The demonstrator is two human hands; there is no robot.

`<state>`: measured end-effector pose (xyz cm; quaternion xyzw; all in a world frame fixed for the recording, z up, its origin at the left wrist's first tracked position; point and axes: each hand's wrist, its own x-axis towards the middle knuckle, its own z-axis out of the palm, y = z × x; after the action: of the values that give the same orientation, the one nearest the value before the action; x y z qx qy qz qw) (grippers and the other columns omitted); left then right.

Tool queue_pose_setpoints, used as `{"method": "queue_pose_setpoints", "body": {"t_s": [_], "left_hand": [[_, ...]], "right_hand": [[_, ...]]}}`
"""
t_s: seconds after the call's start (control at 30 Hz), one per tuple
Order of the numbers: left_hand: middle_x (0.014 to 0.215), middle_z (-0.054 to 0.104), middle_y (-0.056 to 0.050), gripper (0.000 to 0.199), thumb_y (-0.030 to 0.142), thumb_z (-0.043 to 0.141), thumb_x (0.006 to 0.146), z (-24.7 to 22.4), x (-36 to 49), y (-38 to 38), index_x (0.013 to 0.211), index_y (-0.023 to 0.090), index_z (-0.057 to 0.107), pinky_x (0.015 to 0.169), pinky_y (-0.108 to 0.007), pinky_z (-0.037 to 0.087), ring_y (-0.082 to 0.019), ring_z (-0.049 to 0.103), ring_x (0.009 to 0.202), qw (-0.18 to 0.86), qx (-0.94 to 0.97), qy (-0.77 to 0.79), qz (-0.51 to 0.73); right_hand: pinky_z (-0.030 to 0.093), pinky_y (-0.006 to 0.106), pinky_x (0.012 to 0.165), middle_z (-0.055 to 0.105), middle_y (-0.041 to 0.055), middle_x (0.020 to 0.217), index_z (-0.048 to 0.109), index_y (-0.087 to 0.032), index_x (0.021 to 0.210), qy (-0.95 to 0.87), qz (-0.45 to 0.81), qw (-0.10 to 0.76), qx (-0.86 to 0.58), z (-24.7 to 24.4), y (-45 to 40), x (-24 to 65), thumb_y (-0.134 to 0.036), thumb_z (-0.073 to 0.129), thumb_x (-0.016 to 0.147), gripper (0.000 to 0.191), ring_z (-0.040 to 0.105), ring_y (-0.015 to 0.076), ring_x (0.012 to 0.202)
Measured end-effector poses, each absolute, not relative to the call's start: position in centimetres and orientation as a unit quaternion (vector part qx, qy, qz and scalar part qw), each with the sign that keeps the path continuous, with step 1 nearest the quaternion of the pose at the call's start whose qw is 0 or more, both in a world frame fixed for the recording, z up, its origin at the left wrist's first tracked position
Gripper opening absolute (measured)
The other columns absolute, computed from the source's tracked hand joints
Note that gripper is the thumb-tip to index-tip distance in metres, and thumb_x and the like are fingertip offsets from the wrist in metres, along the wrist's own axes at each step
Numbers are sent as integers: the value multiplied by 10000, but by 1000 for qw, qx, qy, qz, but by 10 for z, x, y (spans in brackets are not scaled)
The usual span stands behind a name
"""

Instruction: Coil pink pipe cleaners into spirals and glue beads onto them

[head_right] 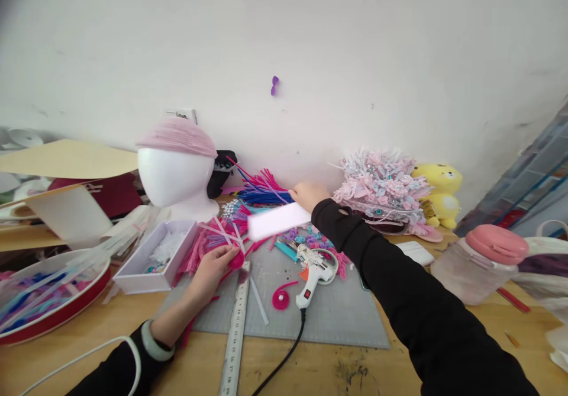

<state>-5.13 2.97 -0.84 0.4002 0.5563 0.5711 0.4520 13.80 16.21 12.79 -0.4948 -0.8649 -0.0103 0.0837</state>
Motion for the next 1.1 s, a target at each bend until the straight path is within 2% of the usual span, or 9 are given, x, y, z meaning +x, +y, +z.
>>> {"method": "queue_pose_setpoints", "body": {"t_s": [0.2,0.47,0.73,1.1], "left_hand": [[527,503,28,266,389,589,624,-8,-51,29,591,132,528,499,-193,296,-83,401,491,451,405,557,568],[511,489,38,256,378,579,631,-7,-51,28,572,135,527,473,-184,281,-74,384,473,444,407,555,574],[511,517,30,257,386,583,614,-9,-49,29,563,139,536,494,-191,319,-88,424,477,442,399,553,582],[495,490,44,264,386,612,583,-5,-48,28,562,134,538,463,-184,294,-73,397,460,448,389,552,585]], "right_hand": [[277,225,522,627,69,678,651,-121,715,-866,-7,82,-492,130,160,129,-424,294,820,480,514,127,589],[311,213,551,646,73,717,658,-132,743,-860,-9,72,-505,127,166,129,-390,319,824,433,546,131,621],[341,204,587,652,95,749,653,-114,804,-847,-8,71,-527,128,169,130,-382,300,847,446,573,135,657],[360,219,629,652,123,803,657,-106,783,-831,-1,67,-552,127,176,127,-349,343,837,400,590,165,730]]}}
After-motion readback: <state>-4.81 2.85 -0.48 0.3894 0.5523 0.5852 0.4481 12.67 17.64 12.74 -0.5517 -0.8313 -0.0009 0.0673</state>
